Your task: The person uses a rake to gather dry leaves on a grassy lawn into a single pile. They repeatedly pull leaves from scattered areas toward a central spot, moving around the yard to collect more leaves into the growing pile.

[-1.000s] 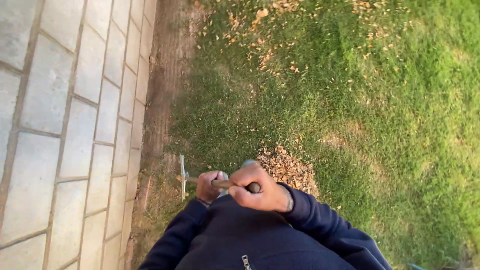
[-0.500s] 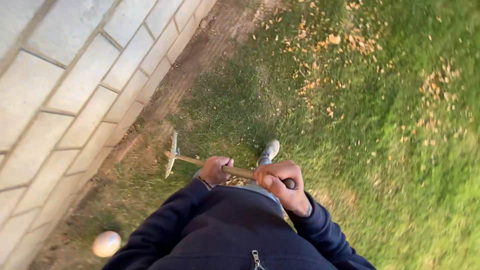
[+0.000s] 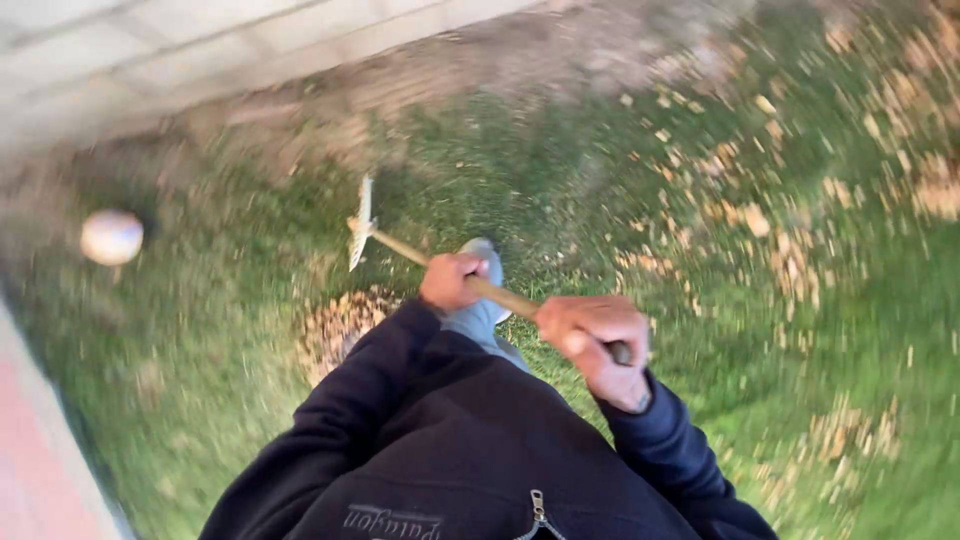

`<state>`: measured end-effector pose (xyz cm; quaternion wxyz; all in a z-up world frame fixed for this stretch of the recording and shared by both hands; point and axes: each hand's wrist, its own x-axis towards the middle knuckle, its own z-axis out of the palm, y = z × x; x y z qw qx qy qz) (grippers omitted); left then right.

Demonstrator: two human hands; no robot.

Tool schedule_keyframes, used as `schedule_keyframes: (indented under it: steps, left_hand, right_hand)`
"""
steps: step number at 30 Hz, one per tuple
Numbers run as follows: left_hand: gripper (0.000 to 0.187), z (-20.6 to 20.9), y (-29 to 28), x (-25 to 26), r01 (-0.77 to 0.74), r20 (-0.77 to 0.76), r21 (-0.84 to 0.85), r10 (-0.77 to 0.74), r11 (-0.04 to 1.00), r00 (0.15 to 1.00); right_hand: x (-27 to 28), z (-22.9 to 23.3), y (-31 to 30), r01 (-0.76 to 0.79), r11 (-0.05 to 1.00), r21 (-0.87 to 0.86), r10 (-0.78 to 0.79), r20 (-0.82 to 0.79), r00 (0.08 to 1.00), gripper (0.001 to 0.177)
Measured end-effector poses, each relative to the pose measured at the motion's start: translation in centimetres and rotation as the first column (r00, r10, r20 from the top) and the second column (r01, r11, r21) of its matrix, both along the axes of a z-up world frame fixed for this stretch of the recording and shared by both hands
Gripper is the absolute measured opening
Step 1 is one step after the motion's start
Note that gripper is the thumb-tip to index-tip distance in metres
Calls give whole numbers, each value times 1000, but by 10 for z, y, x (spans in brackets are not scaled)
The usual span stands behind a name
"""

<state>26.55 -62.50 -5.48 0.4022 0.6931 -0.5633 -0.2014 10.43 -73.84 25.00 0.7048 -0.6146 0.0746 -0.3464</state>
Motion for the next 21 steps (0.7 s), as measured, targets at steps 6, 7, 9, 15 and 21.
schedule_keyframes:
  steps: [6,7,9,15,21]
  left_hand:
    - [26,-27,-20,-7,-103,-108,121,116,987,987]
    - [27,-35,-23,-8,-130,-95,118,142,984,985]
    - [28,-63,-32,-16,-176,-90,122,188,977,978]
    - [28,-100,-101,-88,-311,44,-13,312,950,949]
    - [11,-70,-222,-195,-183,3,-53,183,982,983]
  right_hand:
    - [-6,-55,-49,-99,995,-17,100,104,990,41]
    - [-8,-72,-56,-118,993,-24,120,93,988,40]
    - [-12,-93,-73,-158,987,-23,159,74,984,39]
    - [-86,-115,-141,-170,982,-79,163,-90,983,37]
    - [-197,-69,-220,-143,990,18,144,-217,966,14]
